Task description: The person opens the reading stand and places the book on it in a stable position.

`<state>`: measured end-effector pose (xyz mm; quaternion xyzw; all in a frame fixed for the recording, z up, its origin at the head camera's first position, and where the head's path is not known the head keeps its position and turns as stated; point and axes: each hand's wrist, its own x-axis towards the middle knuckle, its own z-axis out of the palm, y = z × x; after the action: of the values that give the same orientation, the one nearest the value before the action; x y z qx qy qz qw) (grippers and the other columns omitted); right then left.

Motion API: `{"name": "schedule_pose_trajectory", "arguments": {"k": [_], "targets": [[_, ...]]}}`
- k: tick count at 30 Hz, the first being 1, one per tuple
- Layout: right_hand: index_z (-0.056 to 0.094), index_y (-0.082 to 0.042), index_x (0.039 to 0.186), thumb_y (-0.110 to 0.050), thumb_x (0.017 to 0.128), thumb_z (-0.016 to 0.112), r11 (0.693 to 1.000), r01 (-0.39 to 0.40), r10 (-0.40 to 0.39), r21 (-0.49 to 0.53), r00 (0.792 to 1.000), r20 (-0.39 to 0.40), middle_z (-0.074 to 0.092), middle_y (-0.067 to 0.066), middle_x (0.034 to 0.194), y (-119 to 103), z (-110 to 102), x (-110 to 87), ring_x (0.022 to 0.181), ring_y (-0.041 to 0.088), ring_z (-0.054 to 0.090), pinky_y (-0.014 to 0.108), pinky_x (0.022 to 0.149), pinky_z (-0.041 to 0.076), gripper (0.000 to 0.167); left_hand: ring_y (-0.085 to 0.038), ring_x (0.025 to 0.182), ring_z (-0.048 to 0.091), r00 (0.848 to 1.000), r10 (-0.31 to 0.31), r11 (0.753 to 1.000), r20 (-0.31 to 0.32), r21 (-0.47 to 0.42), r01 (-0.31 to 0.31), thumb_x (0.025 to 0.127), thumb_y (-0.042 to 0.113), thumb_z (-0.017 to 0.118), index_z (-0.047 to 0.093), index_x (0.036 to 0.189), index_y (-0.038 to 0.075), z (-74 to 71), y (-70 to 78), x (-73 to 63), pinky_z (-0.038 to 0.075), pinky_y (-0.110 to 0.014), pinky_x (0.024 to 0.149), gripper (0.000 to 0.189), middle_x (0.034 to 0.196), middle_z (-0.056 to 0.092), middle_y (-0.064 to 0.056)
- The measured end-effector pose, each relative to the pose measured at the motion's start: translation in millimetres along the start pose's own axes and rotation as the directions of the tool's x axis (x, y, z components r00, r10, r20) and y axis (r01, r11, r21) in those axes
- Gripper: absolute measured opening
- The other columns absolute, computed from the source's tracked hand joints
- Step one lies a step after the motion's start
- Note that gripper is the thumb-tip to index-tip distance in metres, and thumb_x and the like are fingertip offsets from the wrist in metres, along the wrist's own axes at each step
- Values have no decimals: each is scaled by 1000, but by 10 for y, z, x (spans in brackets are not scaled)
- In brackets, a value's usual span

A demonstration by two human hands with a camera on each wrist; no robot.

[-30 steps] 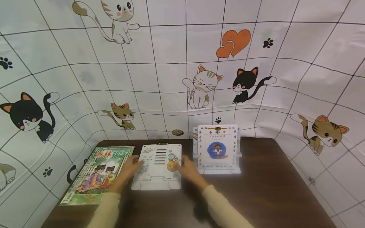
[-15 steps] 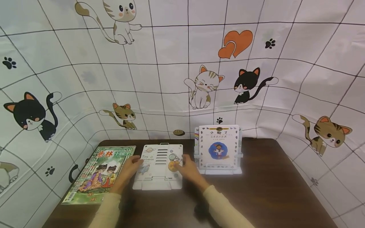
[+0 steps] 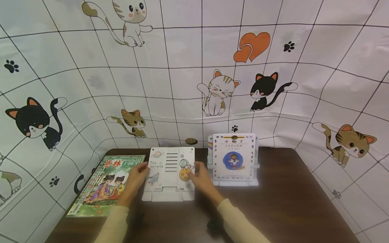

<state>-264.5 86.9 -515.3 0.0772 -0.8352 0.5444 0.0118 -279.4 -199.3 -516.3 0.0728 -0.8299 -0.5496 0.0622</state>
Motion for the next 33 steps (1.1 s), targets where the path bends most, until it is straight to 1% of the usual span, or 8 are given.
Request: {"name": "schedule_pose_trajectory", "arguments": {"k": [4,7,10,13,19,25,28,33], "targets": [[48,6,147,-16,104,70,999,19,-18,30,1000,-25,60,27,136,-5,-5,-2,96,26,62,34,76,52,53,-34,111,62,1000,25,1000,-17,-18,-25,107,7,57,51,151,-11,5,9,22,52,-26,82,48,132,61,-29],[49,5,146,-16,104,70,999,29,-27,33,998,-50,60,25,133,-9,-13,-12,95,24,61,32,76,51,51,-27,100,62,999,44,998,-19,-50,-45,105,3,59,53,150,-10,6,27,33,49,-20,73,47,125,63,-27],[50,5,145,-15,104,69,998,46,-43,31,997,-69,60,23,129,-17,-15,-10,94,22,59,29,76,50,49,-20,90,57,998,52,994,-27,-94,-54,102,-1,62,54,147,-10,3,47,39,47,-19,70,46,117,61,-24],[51,5,144,-14,105,67,998,60,-57,30,995,-87,61,20,125,-39,-18,5,90,18,57,25,74,48,46,-15,86,52,998,55,989,-38,-136,-60,100,-3,66,55,142,-9,-10,61,35,46,-19,70,44,113,57,-20],[58,1,137,-11,106,66,994,105,-106,-15,990,-92,62,13,109,-102,-64,48,86,16,57,24,71,47,35,-12,84,57,997,53,984,-63,-165,-62,96,-4,73,58,134,-3,-60,71,12,49,-22,69,42,111,56,-14],[61,-5,126,-14,105,69,992,119,-123,-49,989,-85,66,10,102,-147,-125,81,84,15,59,26,70,48,25,-9,83,60,996,60,976,-65,-206,-72,94,-5,76,61,130,0,-105,76,5,51,-24,70,40,109,58,-14],[60,-7,121,-13,104,71,987,146,-151,-66,984,-93,69,12,101,-158,-134,92,83,15,60,28,70,48,22,-8,81,61,995,72,969,-76,-231,-87,93,-6,77,62,127,0,-123,95,1,51,-24,69,38,107,60,-12],[61,-8,116,-13,102,74,984,159,-166,-75,980,-106,71,10,99,-207,-133,59,83,15,63,28,71,51,20,-8,84,62,993,90,968,-82,-227,-107,93,-5,77,62,123,0,-154,118,-6,48,-26,68,34,111,62,-17]]}}
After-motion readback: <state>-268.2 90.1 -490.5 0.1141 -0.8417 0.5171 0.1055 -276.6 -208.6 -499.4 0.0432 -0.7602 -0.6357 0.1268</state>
